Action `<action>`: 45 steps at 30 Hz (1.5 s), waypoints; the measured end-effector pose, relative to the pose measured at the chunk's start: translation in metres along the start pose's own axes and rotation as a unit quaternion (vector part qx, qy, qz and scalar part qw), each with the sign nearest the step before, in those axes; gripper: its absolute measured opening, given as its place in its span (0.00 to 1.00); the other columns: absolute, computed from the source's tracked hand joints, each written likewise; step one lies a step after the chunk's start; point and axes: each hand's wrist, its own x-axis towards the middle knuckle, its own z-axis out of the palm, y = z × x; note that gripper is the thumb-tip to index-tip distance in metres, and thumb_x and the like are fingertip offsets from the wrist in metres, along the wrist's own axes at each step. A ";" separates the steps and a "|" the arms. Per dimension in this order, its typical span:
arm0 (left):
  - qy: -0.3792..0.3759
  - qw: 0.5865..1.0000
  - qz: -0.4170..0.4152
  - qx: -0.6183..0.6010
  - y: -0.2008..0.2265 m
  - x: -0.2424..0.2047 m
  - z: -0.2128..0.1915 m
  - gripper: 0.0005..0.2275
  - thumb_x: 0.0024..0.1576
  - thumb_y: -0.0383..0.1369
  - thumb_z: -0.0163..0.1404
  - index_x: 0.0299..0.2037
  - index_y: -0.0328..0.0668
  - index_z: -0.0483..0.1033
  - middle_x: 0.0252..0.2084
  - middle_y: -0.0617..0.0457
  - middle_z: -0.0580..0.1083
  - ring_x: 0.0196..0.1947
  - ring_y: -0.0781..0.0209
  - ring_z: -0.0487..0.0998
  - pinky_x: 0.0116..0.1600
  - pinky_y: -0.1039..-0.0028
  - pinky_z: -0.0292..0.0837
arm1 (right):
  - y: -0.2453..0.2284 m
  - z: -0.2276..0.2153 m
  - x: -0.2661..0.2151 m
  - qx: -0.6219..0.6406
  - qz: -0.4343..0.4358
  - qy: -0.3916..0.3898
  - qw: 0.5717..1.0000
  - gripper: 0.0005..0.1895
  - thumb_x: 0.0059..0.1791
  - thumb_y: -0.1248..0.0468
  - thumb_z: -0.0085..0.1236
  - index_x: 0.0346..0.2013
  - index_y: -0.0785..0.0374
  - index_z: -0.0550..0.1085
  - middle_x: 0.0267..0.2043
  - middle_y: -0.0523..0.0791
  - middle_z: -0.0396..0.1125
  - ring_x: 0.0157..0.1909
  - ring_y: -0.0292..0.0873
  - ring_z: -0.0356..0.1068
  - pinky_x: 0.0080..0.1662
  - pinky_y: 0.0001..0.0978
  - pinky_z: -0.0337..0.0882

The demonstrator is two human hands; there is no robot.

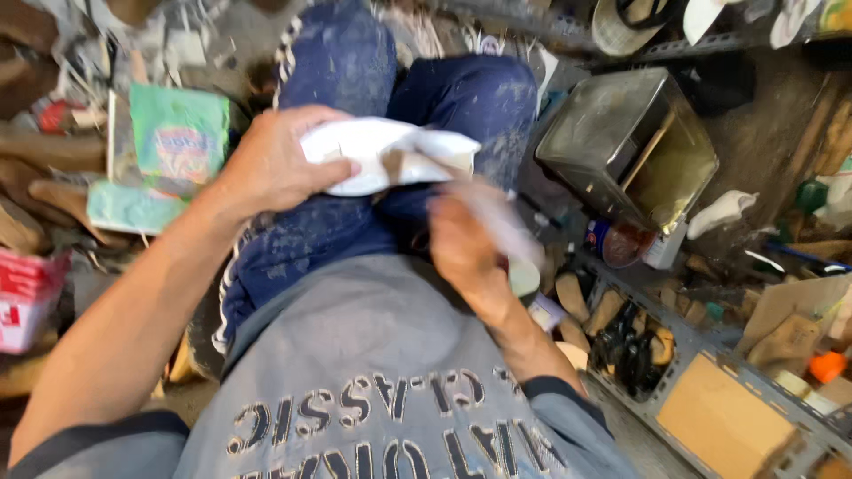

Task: The person holds a white shoe with a wooden last on their lap and uses a hammer to tap the shoe's edge. They then use pliers to pull and adjust the shoe's upper material, repeating the hammering and pulling actions to shape the shoe.

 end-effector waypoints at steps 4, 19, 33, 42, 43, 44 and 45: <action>0.013 0.997 -0.065 0.041 -0.006 0.001 0.004 0.24 0.43 0.43 0.66 0.53 0.64 0.81 0.44 0.49 0.81 0.51 0.43 0.79 0.52 0.55 0.74 | -0.001 0.022 0.008 -0.043 -0.046 -0.026 0.998 0.13 0.54 0.65 0.56 0.37 0.76 0.79 0.35 0.61 0.75 0.43 0.62 0.76 0.47 0.45 0.76; 0.019 0.999 0.029 0.001 -0.011 -0.005 0.003 0.22 0.43 0.38 0.66 0.50 0.45 0.81 0.42 0.39 0.80 0.47 0.36 0.80 0.50 0.49 0.73 | -0.015 0.046 0.009 -0.041 -0.141 -0.025 0.989 0.10 0.55 0.67 0.53 0.33 0.73 0.74 0.20 0.58 0.66 0.26 0.64 0.71 0.26 0.48 0.67; 0.237 0.870 0.428 0.062 0.122 -0.051 0.029 0.22 0.64 0.40 0.51 0.57 0.23 0.68 0.58 0.32 0.75 0.59 0.39 0.80 0.64 0.53 0.71 | 0.081 -0.025 -0.039 0.186 0.206 0.091 0.956 0.17 0.58 0.52 0.43 0.41 0.65 0.67 0.15 0.42 0.56 0.16 0.36 0.57 0.24 0.29 0.63; 0.085 0.927 0.353 0.097 0.059 -0.025 0.084 0.28 0.65 0.36 0.59 0.70 0.37 0.59 0.73 0.33 0.58 0.74 0.36 0.64 0.76 0.56 0.63 | 0.091 -0.032 -0.044 0.113 0.278 0.097 0.949 0.15 0.58 0.55 0.43 0.54 0.62 0.67 0.22 0.41 0.62 0.20 0.34 0.62 0.29 0.28 0.68; 0.073 0.928 0.352 0.097 0.061 -0.027 0.072 0.28 0.65 0.36 0.59 0.70 0.37 0.59 0.73 0.33 0.58 0.74 0.36 0.64 0.76 0.56 0.63 | 0.092 -0.032 -0.048 0.115 0.288 0.102 0.945 0.15 0.58 0.55 0.43 0.54 0.62 0.67 0.22 0.41 0.62 0.20 0.34 0.62 0.29 0.28 0.68; 0.161 0.908 0.364 0.135 0.062 -0.031 0.062 0.25 0.65 0.35 0.56 0.68 0.33 0.61 0.68 0.30 0.63 0.68 0.35 0.69 0.72 0.53 0.67 | 0.094 -0.034 -0.053 0.078 0.287 0.081 0.951 0.16 0.58 0.54 0.43 0.53 0.62 0.68 0.21 0.40 0.63 0.23 0.36 0.65 0.35 0.30 0.68; 0.246 0.878 0.373 0.173 0.064 -0.036 0.050 0.22 0.66 0.35 0.54 0.65 0.29 0.64 0.63 0.28 0.68 0.62 0.33 0.74 0.68 0.51 0.71 | 0.094 -0.035 -0.058 0.041 0.286 0.058 0.956 0.18 0.58 0.52 0.42 0.51 0.62 0.69 0.20 0.40 0.64 0.26 0.37 0.67 0.42 0.32 0.69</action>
